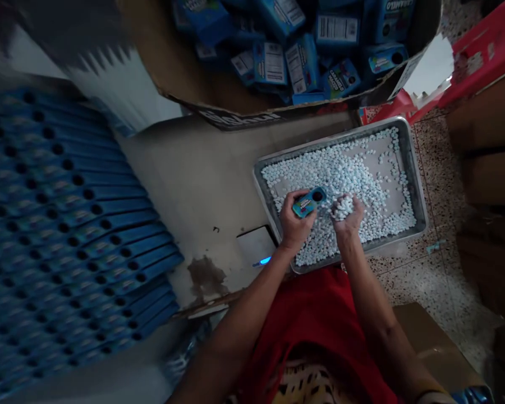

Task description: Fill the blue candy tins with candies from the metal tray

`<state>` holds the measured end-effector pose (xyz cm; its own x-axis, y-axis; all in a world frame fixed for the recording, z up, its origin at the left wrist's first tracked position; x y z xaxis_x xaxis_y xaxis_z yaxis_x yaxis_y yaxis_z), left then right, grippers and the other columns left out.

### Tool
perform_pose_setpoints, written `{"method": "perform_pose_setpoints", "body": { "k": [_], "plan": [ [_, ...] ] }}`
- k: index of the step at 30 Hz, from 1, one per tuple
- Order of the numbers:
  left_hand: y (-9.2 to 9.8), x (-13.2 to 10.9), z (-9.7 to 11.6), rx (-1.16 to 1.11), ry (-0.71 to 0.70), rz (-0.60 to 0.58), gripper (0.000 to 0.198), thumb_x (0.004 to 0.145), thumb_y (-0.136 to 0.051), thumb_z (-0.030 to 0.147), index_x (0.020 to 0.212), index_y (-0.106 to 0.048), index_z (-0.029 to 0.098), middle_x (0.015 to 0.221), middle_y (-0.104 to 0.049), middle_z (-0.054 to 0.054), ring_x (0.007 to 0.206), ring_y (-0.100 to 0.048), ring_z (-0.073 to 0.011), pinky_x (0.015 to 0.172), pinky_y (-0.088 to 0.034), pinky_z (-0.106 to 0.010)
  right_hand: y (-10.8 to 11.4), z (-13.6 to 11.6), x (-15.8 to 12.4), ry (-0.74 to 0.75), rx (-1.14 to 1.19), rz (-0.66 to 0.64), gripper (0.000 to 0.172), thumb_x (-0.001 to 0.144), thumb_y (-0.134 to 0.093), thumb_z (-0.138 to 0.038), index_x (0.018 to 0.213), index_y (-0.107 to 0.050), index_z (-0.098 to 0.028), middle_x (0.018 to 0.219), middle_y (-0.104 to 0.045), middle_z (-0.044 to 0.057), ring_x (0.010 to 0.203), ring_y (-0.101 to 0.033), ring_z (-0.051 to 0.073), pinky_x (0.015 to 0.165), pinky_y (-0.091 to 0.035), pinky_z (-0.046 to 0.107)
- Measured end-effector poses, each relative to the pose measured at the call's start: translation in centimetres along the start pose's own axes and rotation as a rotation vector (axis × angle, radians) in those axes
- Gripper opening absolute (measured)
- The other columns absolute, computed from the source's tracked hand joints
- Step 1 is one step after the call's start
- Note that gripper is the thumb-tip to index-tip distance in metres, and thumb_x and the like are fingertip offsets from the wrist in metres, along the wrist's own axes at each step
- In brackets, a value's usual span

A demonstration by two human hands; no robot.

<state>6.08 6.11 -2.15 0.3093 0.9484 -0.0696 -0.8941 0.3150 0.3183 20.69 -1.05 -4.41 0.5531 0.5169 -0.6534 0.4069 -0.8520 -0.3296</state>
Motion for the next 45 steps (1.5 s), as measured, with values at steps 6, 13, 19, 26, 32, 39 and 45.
{"method": "perform_pose_setpoints", "body": {
  "k": [6, 13, 19, 26, 32, 39, 45],
  "plan": [
    [3.1, 1.2, 1.2, 0.283, -0.129, -0.125, 0.042, 0.076, -0.071, 0.001, 0.113, -0.072, 0.022, 0.109, -0.080, -0.005, 0.105, -0.077, -0.0250, 0.097, -0.062, -0.037, -4.7, -5.7, -4.1, -0.010, 0.252, -0.176, 0.028, 0.078, -0.073, -0.050, 0.084, -0.058, -0.027, 0.073, -0.053, -0.003, 0.062, -0.047, 0.014, 0.057, -0.046, 0.030],
    [2.5, 0.9, 2.6, 0.290, -0.148, -0.167, 0.050, 0.071, -0.065, -0.005, 0.111, -0.072, 0.023, 0.109, -0.079, -0.004, 0.107, -0.076, -0.0257, 0.097, -0.061, -0.037, -8.6, -7.7, -5.6, 0.125, 0.121, -0.272, 0.033, 0.078, -0.070, -0.057, 0.075, -0.054, -0.028, 0.069, -0.047, -0.001, 0.063, -0.047, 0.018, 0.064, -0.051, 0.036],
    [2.8, 1.1, 2.6, 0.255, -0.109, -0.158, 0.051, 0.071, -0.064, -0.006, 0.112, -0.071, 0.023, 0.111, -0.079, -0.004, 0.109, -0.076, -0.0250, 0.099, -0.061, -0.037, -9.2, -8.0, -5.5, 0.230, 0.006, -0.334, 0.039, 0.083, -0.064, -0.063, 0.072, -0.050, -0.029, 0.069, -0.041, -0.001, 0.070, -0.048, 0.022, 0.079, -0.054, 0.042],
    [2.9, 1.2, 2.5, 0.240, -0.124, -0.167, 0.048, 0.071, -0.064, -0.004, 0.112, -0.071, 0.020, 0.111, -0.078, -0.006, 0.110, -0.076, -0.0258, 0.099, -0.060, -0.036, -9.5, -8.5, -5.5, 0.298, -0.024, -0.360, 0.038, 0.089, -0.060, -0.064, 0.075, -0.057, -0.028, 0.081, -0.049, 0.003, 0.076, -0.052, 0.022, 0.082, -0.053, 0.042],
    [2.9, 1.5, 2.6, 0.288, -0.075, -0.198, 0.048, 0.070, -0.064, -0.004, 0.110, -0.070, 0.022, 0.111, -0.078, -0.005, 0.109, -0.075, -0.0261, 0.098, -0.060, -0.036, -9.4, -8.1, -5.3, 0.299, -0.003, -0.368, 0.047, 0.096, -0.052, -0.069, 0.073, -0.058, -0.028, 0.079, -0.047, 0.003, 0.079, -0.054, 0.023, 0.087, -0.052, 0.043],
    [2.6, 1.6, 2.7, 0.300, -0.096, -0.178, 0.047, 0.071, -0.064, -0.005, 0.108, -0.068, 0.023, 0.107, -0.077, -0.004, 0.106, -0.074, -0.0257, 0.095, -0.059, -0.036, -9.2, -7.8, -5.4, 0.338, -0.160, -0.318, 0.052, 0.088, -0.052, -0.079, 0.071, -0.056, -0.030, 0.081, -0.050, 0.005, 0.088, -0.056, 0.028, 0.098, -0.051, 0.048],
    [2.1, 1.6, 2.7, 0.327, -0.099, -0.178, 0.045, 0.072, -0.067, -0.003, 0.109, -0.067, 0.023, 0.107, -0.075, -0.004, 0.104, -0.074, -0.0255, 0.093, -0.058, -0.035, -9.4, -6.3, -5.7, 0.390, -0.142, -0.330, 0.047, 0.093, -0.053, -0.073, 0.074, -0.065, -0.032, 0.076, -0.056, 0.004, 0.088, -0.064, 0.028, 0.107, -0.052, 0.052]
  ]
}}
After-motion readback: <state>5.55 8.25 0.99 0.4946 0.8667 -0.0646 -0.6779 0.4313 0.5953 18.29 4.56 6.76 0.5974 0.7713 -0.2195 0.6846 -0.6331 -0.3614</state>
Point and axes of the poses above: each hand's wrist, its own x-axis towards the middle knuckle, its own y-axis out of the back of the hand, z = x × y, the point moved 2 cm from there along x, towards the middle knuckle
